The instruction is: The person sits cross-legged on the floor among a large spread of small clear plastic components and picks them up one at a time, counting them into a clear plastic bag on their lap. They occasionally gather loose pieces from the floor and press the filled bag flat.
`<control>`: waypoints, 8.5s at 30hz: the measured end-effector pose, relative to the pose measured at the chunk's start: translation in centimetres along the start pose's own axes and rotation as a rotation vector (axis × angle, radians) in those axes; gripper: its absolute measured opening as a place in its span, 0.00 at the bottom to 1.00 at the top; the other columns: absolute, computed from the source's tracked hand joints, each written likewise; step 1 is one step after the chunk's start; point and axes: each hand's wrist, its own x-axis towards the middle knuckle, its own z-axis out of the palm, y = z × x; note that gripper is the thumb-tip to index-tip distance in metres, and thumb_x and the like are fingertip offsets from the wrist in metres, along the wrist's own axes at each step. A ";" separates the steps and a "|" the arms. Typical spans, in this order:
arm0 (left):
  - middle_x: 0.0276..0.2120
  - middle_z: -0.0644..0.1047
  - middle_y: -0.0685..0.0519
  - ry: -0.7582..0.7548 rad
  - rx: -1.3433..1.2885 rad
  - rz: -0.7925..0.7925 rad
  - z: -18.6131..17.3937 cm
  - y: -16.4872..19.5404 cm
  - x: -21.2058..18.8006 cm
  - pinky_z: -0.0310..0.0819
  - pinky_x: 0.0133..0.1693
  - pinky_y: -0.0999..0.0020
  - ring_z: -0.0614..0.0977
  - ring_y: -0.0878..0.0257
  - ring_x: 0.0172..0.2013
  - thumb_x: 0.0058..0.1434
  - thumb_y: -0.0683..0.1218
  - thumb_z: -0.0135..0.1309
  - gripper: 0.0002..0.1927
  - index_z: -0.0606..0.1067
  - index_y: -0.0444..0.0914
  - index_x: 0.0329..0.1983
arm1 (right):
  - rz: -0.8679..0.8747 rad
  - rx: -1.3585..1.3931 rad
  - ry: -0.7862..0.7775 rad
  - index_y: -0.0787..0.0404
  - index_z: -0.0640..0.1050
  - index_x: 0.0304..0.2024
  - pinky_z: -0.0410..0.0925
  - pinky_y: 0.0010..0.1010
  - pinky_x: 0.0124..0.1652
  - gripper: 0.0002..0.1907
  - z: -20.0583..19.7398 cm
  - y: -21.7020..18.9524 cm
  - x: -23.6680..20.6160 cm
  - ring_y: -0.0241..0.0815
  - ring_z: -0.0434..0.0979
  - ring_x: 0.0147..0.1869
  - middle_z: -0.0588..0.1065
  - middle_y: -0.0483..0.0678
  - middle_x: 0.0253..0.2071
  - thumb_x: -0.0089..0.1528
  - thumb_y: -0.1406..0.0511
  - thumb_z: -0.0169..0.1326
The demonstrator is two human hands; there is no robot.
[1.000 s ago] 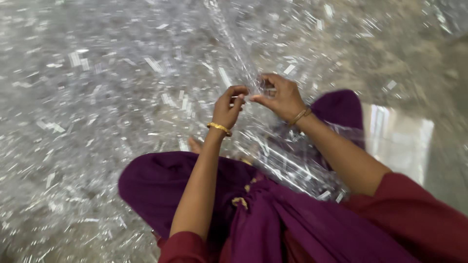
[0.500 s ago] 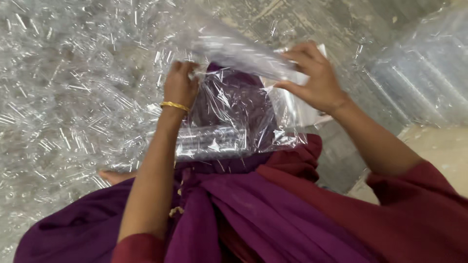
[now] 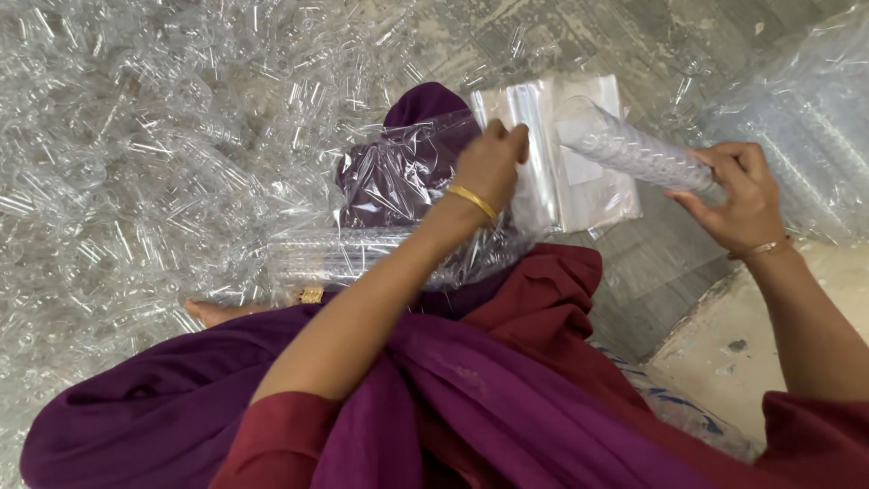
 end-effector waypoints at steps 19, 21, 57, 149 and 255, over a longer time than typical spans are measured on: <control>0.66 0.61 0.34 -0.020 -0.110 0.043 0.2 8.0 1.7 0.76 0.48 0.50 0.82 0.38 0.43 0.48 0.41 0.56 0.32 0.67 0.25 0.58 | -0.367 0.446 -0.428 0.62 0.75 0.58 0.69 0.42 0.57 0.27 10.2 -9.4 8.4 0.53 0.75 0.61 0.75 0.54 0.57 0.55 0.65 0.63; 0.66 0.61 0.34 0.015 -0.100 0.056 0.2 8.3 1.7 0.77 0.47 0.49 0.83 0.38 0.42 0.48 0.40 0.55 0.33 0.66 0.23 0.58 | -0.074 0.936 -0.621 0.60 0.74 0.61 0.67 0.37 0.60 0.24 12.6 -10.8 9.4 0.45 0.73 0.64 0.74 0.51 0.60 0.63 0.63 0.58; 0.55 0.77 0.48 0.834 -0.152 -0.542 -20.1 -27.3 -26.6 0.79 0.48 0.62 0.80 0.52 0.48 0.63 0.36 0.50 0.22 0.72 0.40 0.61 | -0.512 0.487 -0.414 0.63 0.79 0.52 0.68 0.44 0.59 0.12 24.5 -37.4 27.8 0.57 0.77 0.57 0.77 0.56 0.53 0.67 0.70 0.52; 0.52 0.80 0.43 0.896 -0.023 -0.640 -25.2 -25.7 -28.6 0.77 0.49 0.60 0.83 0.53 0.48 0.54 0.49 0.70 0.34 0.71 0.35 0.62 | -0.507 0.469 -0.583 0.62 0.74 0.59 0.67 0.42 0.58 0.29 37.9 -53.2 26.1 0.55 0.74 0.61 0.74 0.57 0.60 0.56 0.65 0.66; 0.59 0.76 0.54 0.796 -1.038 -0.362 -24.1 -27.5 -25.4 0.72 0.59 0.59 0.75 0.60 0.62 0.67 0.61 0.49 0.28 0.68 0.45 0.67 | -0.350 0.565 -0.380 0.63 0.74 0.59 0.73 0.38 0.50 0.32 24.0 -42.8 22.8 0.50 0.79 0.50 0.72 0.54 0.49 0.54 0.64 0.70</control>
